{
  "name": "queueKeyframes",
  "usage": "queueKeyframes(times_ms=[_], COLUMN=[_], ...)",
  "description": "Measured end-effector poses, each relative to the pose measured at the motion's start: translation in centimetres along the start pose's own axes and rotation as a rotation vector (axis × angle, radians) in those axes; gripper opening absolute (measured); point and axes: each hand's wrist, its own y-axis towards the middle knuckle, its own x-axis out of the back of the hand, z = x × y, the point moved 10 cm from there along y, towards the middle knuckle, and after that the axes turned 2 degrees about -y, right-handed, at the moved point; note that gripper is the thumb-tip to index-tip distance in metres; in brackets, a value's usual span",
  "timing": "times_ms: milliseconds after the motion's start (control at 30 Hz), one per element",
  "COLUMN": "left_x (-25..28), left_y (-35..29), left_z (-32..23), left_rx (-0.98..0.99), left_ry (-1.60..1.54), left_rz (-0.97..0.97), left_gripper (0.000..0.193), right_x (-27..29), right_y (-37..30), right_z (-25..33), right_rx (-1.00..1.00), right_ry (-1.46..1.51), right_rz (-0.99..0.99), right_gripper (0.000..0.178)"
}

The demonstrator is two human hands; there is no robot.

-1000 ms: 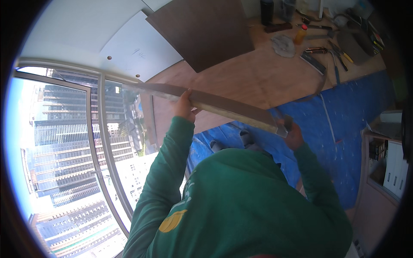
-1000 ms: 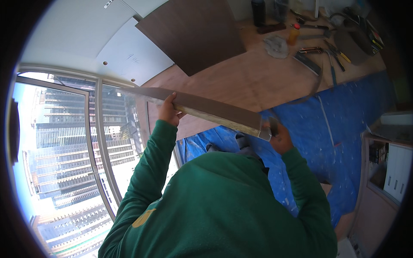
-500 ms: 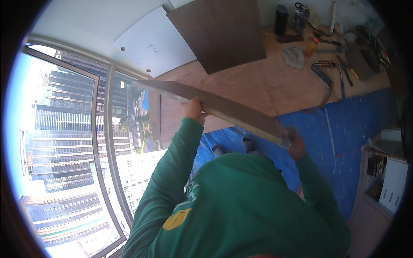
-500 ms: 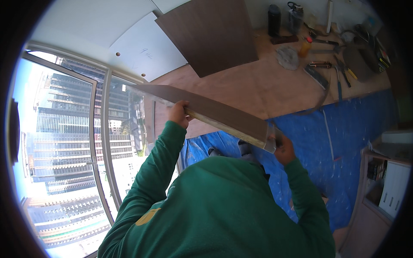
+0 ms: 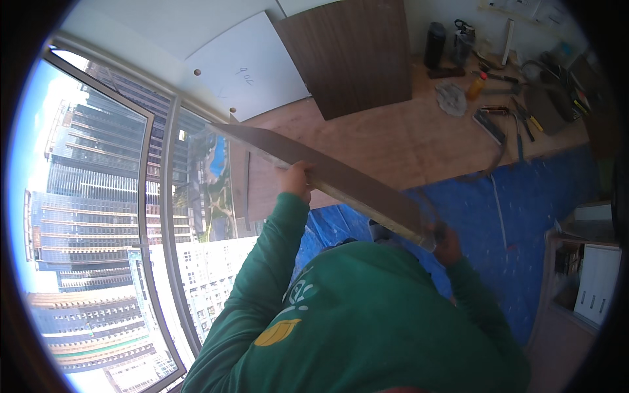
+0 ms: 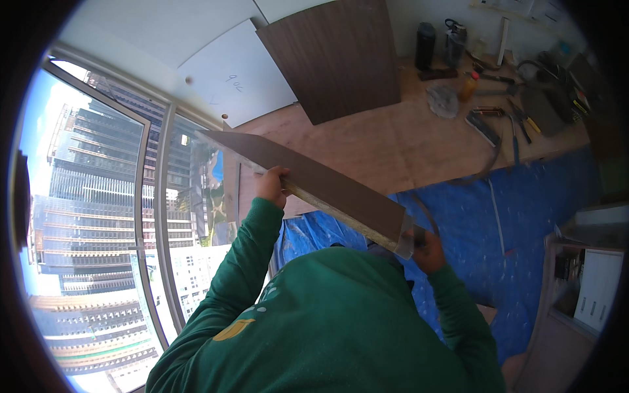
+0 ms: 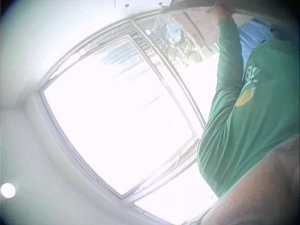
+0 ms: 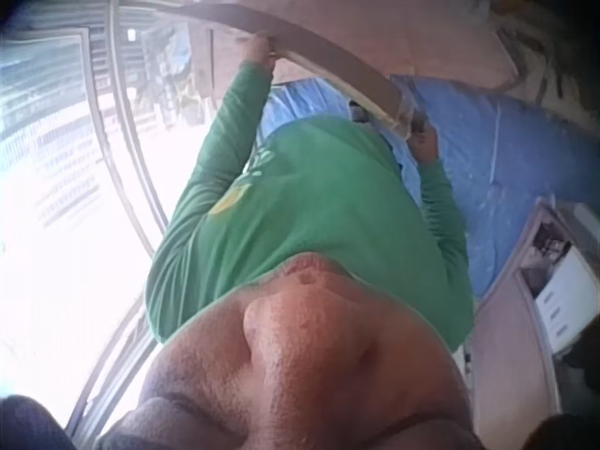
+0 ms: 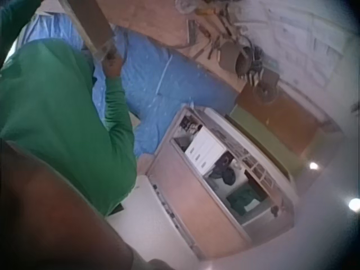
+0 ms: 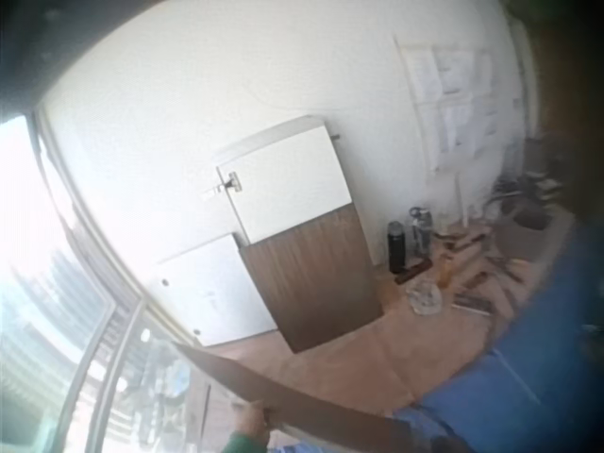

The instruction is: The person applies a thin strip of edge banding to the exposed edge of a white cabinet panel, presses it into place, and uses a hammer to tap it flush along the length. The person then flips the panel and continues to secure the banding on the opposite side.

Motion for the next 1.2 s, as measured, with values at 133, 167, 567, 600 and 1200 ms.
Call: queueKeyframes(times_ms=[133,167,567,600,1200], left_x=[3.2,4.0,14.3,15.1,13.4], left_y=[1.8,2.7,8.7,9.0,-2.4], left_z=[-1.9,-2.6,-12.6,-13.1,-15.5], left_rx=[-0.014,-0.017,-0.156,-0.178,-0.243], left_ry=[0.001,0.008,0.3,0.349,0.857], left_rz=[0.01,0.026,0.19,0.208,0.684], left_gripper=[0.043,0.041,0.036,0.037,0.056], right_x=[-3.6,-4.8,-9.4,-9.1,6.3], right_y=[-0.2,-0.3,-1.1,-0.9,-0.2], right_z=[4.8,4.7,11.6,11.6,23.2], right_rx=[0.105,0.06,-0.251,-0.244,-0.071], right_ry=[-0.04,-0.024,0.15,0.202,0.474], right_rz=[0.05,0.09,-0.107,-0.135,-0.212], right_gripper=[0.04,0.042,0.03,0.03,0.033])
